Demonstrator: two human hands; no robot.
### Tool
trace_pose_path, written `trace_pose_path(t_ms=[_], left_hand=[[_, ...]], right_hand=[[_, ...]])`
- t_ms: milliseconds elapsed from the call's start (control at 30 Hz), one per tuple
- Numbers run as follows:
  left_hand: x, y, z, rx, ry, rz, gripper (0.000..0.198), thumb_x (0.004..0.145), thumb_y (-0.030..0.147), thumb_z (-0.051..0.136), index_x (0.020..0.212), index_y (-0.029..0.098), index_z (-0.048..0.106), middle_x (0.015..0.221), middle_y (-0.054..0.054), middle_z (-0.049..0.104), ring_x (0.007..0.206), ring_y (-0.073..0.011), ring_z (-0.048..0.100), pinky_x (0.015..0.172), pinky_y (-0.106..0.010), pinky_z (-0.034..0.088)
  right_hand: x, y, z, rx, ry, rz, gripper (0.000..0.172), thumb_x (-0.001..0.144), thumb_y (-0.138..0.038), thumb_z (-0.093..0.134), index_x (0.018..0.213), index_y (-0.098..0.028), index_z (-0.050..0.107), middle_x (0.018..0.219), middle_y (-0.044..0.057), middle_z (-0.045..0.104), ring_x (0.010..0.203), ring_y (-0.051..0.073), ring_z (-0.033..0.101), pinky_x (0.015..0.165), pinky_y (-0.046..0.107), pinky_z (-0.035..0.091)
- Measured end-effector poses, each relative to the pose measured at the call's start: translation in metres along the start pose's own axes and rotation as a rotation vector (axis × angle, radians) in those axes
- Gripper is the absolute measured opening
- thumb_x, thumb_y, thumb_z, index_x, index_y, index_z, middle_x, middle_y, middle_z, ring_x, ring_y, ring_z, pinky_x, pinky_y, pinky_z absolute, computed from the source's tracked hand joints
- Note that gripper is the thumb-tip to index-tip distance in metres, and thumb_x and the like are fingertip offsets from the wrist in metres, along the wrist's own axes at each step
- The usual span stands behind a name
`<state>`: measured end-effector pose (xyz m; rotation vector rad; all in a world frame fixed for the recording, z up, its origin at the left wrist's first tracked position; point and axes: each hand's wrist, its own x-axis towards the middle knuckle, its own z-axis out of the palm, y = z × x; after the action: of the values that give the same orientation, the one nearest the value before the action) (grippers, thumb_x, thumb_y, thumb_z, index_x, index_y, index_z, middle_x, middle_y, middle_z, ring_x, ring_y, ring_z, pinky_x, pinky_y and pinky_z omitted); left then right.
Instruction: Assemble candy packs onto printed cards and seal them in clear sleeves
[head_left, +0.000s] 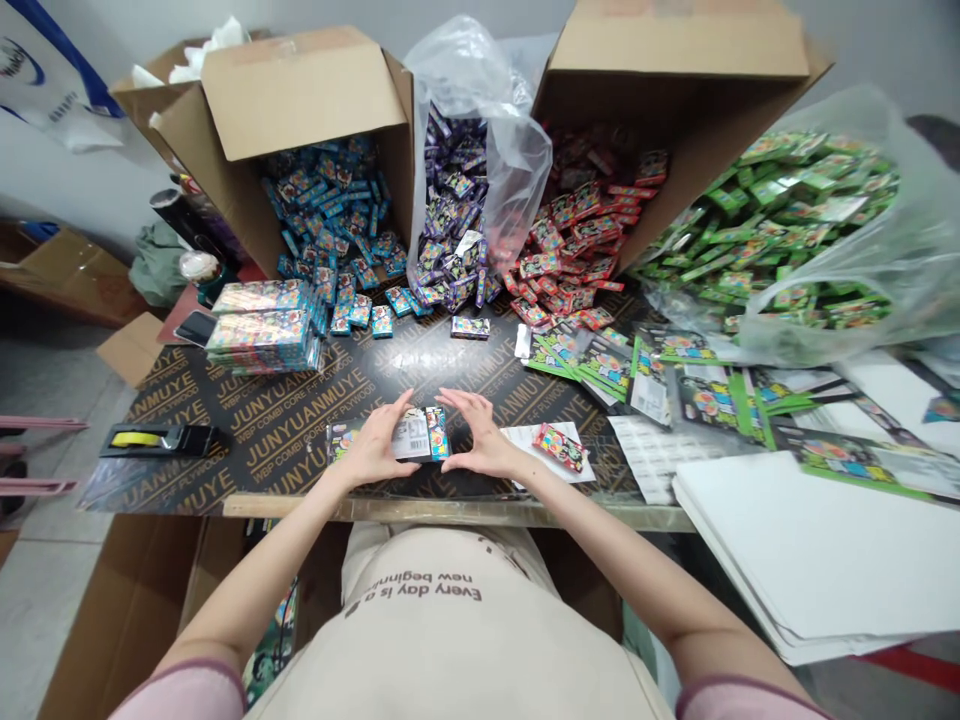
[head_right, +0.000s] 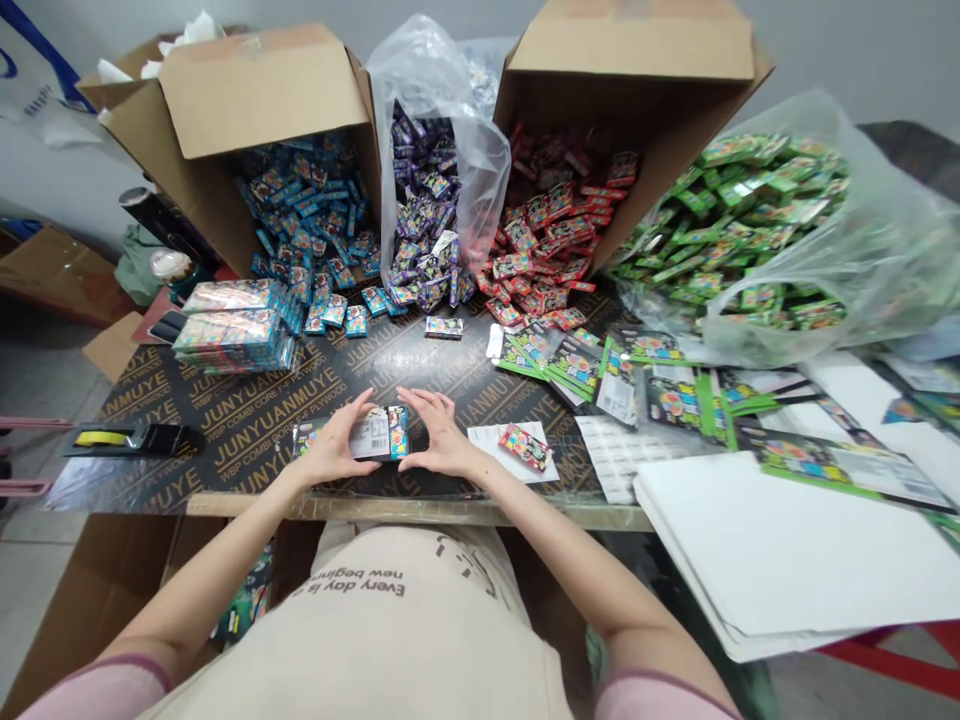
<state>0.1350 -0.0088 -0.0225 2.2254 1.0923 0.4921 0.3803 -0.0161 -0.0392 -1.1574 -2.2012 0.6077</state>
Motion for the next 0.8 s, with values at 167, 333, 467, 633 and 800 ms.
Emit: trace_pose_path(t_ms=[167,333,467,633,800], left_hand=[[0.008,-0.010,0.005,-0.056,0.134,-0.094,0.112,0.063,0.033,0.076,0.150,0.023,0.007,0.132,-0.013,0.051,0.121,-0.0287,0.051,0.105,-0.047,0.037],[0.017,-0.019,0.009,-0.048,0.121,-0.113,0.111,0.063,0.034,0.076,0.150,0.023,0.007,0.130,-0.012,0.052,0.118,-0.0283,0.052,0.102,-0.047,0.039],[0.025,-0.020,0.017,0.047,0.086,-0.137,0.110,0.062,0.030,0.075,0.150,0.021,0.010,0.130,-0.013,0.052,0.116,-0.0297,0.051,0.099,-0.047,0.040],[0.031,-0.017,0.029,0.144,-0.023,-0.081,0.100,0.060,0.023,0.075,0.147,0.021,0.025,0.130,-0.014,0.054,0.118,-0.0311,0.049,0.102,-0.049,0.036],[0.036,-0.021,0.026,-0.032,0.150,-0.236,0.084,0.057,0.036,0.080,0.133,0.018,0.049,0.131,-0.015,0.055,0.125,-0.0338,0.046,0.109,-0.055,0.025]], right_hand=[[0.002,-0.011,0.006,-0.074,0.264,0.064,0.076,0.079,-0.051,0.064,0.143,-0.026,0.032,0.125,0.012,0.062,0.124,0.031,0.048,0.108,0.054,0.020],[0.028,0.000,0.006,-0.044,0.044,-0.013,0.049,0.090,-0.039,0.049,0.137,-0.026,0.043,0.128,0.008,0.061,0.118,0.024,0.053,0.110,0.051,0.018],[0.080,0.063,-0.008,-0.214,0.386,0.432,0.061,0.082,-0.048,0.057,0.133,-0.015,0.047,0.129,0.018,0.054,0.122,0.031,0.044,0.101,0.048,0.030],[0.123,0.125,-0.015,-0.323,0.263,0.590,0.070,0.069,-0.035,0.067,0.133,-0.014,0.048,0.127,0.021,0.052,0.118,0.038,0.043,0.094,0.052,0.035],[0.100,0.099,0.000,-0.188,0.188,0.373,0.046,0.070,-0.020,0.061,0.116,-0.013,0.061,0.105,0.014,0.065,0.099,0.029,0.056,0.090,0.042,0.043]])
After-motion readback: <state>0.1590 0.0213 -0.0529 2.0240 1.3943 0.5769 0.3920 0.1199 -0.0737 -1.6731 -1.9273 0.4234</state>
